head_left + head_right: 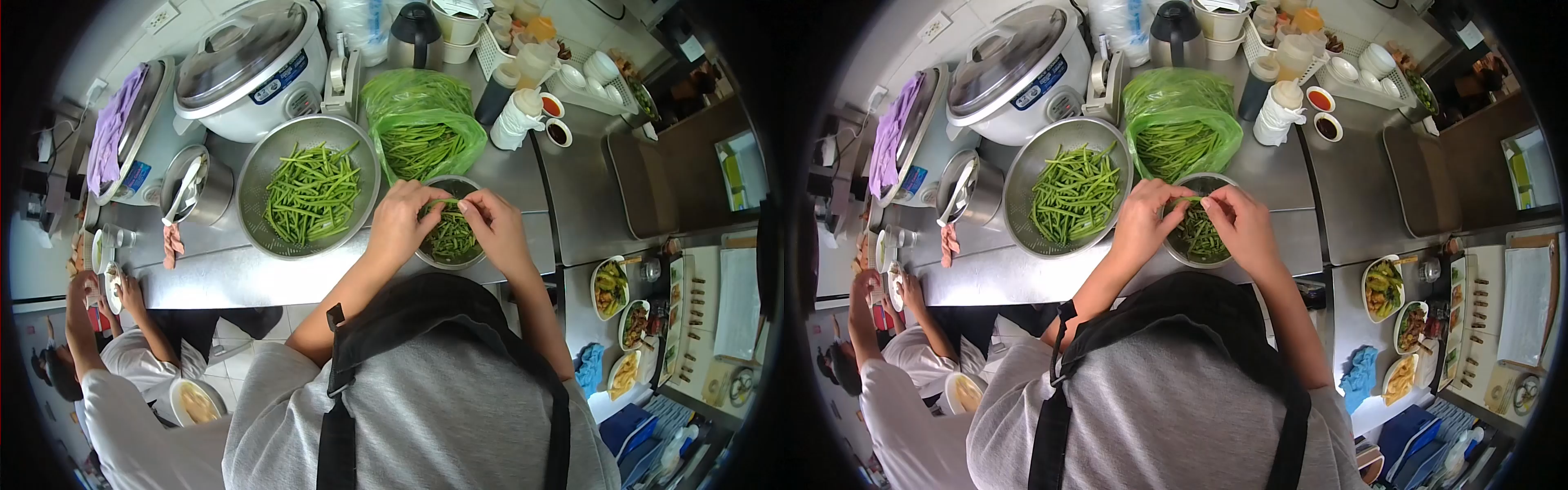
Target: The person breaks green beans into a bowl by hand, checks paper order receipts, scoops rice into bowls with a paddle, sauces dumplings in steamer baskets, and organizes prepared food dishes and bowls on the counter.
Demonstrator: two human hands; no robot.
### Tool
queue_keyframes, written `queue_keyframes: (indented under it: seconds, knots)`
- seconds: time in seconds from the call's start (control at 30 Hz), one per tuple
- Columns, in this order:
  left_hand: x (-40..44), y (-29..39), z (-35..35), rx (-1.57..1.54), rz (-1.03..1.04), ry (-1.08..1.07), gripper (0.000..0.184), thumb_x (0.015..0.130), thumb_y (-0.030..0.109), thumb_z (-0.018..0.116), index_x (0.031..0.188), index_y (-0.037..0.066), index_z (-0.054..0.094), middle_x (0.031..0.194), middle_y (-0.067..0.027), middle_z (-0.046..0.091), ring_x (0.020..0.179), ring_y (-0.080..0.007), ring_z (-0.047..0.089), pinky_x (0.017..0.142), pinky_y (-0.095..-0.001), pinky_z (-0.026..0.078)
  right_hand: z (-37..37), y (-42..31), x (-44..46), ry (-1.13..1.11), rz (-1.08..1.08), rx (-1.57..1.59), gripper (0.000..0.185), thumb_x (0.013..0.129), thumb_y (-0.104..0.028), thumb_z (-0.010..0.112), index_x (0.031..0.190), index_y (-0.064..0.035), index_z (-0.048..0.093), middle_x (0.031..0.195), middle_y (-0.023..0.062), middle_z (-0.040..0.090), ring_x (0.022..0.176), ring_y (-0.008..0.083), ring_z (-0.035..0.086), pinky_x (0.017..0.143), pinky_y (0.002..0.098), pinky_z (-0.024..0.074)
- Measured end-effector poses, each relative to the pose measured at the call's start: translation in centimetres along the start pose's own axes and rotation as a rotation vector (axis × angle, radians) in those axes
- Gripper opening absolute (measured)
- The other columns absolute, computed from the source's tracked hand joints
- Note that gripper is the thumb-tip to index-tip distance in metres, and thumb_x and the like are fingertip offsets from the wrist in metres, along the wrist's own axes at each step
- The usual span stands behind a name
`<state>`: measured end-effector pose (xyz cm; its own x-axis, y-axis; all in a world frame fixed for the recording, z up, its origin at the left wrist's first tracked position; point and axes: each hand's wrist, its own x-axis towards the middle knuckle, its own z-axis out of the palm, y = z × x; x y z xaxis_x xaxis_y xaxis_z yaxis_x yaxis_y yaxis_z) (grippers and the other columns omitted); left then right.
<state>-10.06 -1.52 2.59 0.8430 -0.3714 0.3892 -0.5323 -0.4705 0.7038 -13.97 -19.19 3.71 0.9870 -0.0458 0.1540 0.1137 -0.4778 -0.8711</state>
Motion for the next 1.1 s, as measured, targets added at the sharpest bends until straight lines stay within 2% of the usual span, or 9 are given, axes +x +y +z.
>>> queue_keyframes:
  seconds: [0.17, 0.27, 0.43, 0.53, 0.63, 0.73, 0.87, 1.03, 1.1]
  knots:
    - [0.7, 0.3, -0.4, 0.077, 0.113, 0.014, 0.015, 0.074, 0.005, 0.068, 0.089, 0.007, 0.069, 0.08, -0.0075, 0.058, 0.081, -0.027, 0.054, 0.071, -0.0373, 0.046, 0.0, -0.5, -0.2, -0.065, 0.033, -0.049, 0.017, 0.086, -0.017, 0.064, 0.086, 0.0001, 0.06, 0.072, 0.0116, 0.061, 0.058, 0.017, 0.057, 0.055, 0.0302, 0.0445]
    - [0.9, 0.3, -0.4, 0.088, 0.167, 0.017, 0.015, 0.073, 0.004, 0.068, 0.087, 0.007, 0.069, 0.081, -0.007, 0.058, 0.081, -0.0265, 0.053, 0.072, -0.0367, 0.046, 0.1, 0.2, -0.3, -0.104, 0.015, -0.077, 0.015, 0.087, -0.012, 0.062, 0.087, 0.0021, 0.059, 0.071, 0.0072, 0.059, 0.059, 0.0097, 0.051, 0.055, 0.0252, 0.0417]
    - [0.7, -0.2, 0.0, 0.061, 0.161, 0.001, 0.016, 0.072, 0.005, 0.069, 0.087, 0.007, 0.071, 0.081, -0.0072, 0.058, 0.082, -0.0275, 0.053, 0.073, -0.0371, 0.046, 0.3, 0.8, -0.5, -0.116, -0.003, -0.067, 0.014, 0.09, -0.013, 0.058, 0.088, 0.001, 0.059, 0.071, 0.005, 0.056, 0.061, 0.009, 0.05, 0.057, 0.0246, 0.0409]
    - [0.6, -0.4, 0.0, -0.018, 0.068, -0.034, 0.018, 0.073, 0.005, 0.07, 0.091, 0.008, 0.072, 0.078, -0.0079, 0.059, 0.076, -0.0242, 0.056, 0.069, -0.0337, 0.047, 0.5, 1.2, -0.7, -0.116, 0.122, 0.205, 0.016, 0.092, -0.016, 0.055, 0.087, -0.0009, 0.058, 0.072, 0.0031, 0.055, 0.061, 0.009, 0.051, 0.057, 0.0247, 0.0418]
    - [0.4, -0.7, 0.1, -0.41, -0.253, -0.206, 0.017, 0.08, 0.004, 0.068, 0.097, 0.002, 0.07, 0.081, -0.0049, 0.064, 0.073, -0.0128, 0.058, 0.069, -0.027, 0.047, 1.0, 1.9, -0.7, -0.113, 0.171, 0.467, 0.017, 0.095, -0.018, 0.052, 0.089, -0.0025, 0.057, 0.073, -0.0001, 0.053, 0.063, 0.0068, 0.05, 0.059, 0.0227, 0.042]
    - [-0.3, -1.4, 1.4, -0.743, -0.421, -0.218, 0.019, 0.084, 0.004, 0.066, 0.102, -0.003, 0.067, 0.085, -0.0044, 0.067, 0.072, -0.0059, 0.057, 0.069, -0.0215, 0.047, 2.2, 2.3, -0.8, -0.077, 0.224, 0.763, 0.017, 0.096, -0.018, 0.049, 0.09, -0.0036, 0.056, 0.073, -0.0007, 0.052, 0.064, 0.0065, 0.048, 0.061, 0.0217, 0.0416]
    - [-1.1, -2.2, 2.8, -0.936, -0.457, -0.148, 0.023, 0.085, 0.006, 0.066, 0.106, -0.004, 0.064, 0.086, -0.005, 0.068, 0.075, -0.0061, 0.059, 0.072, -0.0204, 0.047, 2.7, 2.2, -0.9, -0.029, 0.259, 0.919, 0.016, 0.096, -0.017, 0.049, 0.089, -0.0048, 0.055, 0.073, 0.0004, 0.053, 0.063, 0.0075, 0.048, 0.061, 0.0221, 0.0418]
    - [-0.8, -1.9, 2.4, -1.177, -0.628, 0.04, 0.025, 0.086, 0.008, 0.065, 0.108, -0.003, 0.061, 0.087, -0.0063, 0.067, 0.076, -0.009, 0.062, 0.072, -0.0218, 0.049, 2.9, 3.5, -1.3, 0.029, 0.291, 0.875, 0.013, 0.093, -0.014, 0.048, 0.091, -0.0045, 0.056, 0.076, 0.0016, 0.054, 0.063, 0.0083, 0.05, 0.059, 0.0218, 0.0421]
    - [-0.2, -2.0, 1.4, -1.157, -0.609, 0.07, 0.025, 0.087, 0.008, 0.064, 0.108, -0.002, 0.058, 0.089, -0.0066, 0.067, 0.078, -0.0108, 0.062, 0.072, -0.0225, 0.049, 2.7, 3.6, -1.4, 0.006, 0.332, 0.832, 0.013, 0.092, -0.013, 0.048, 0.094, -0.0038, 0.057, 0.076, 0.0019, 0.054, 0.062, 0.0084, 0.05, 0.059, 0.0217, 0.0421]
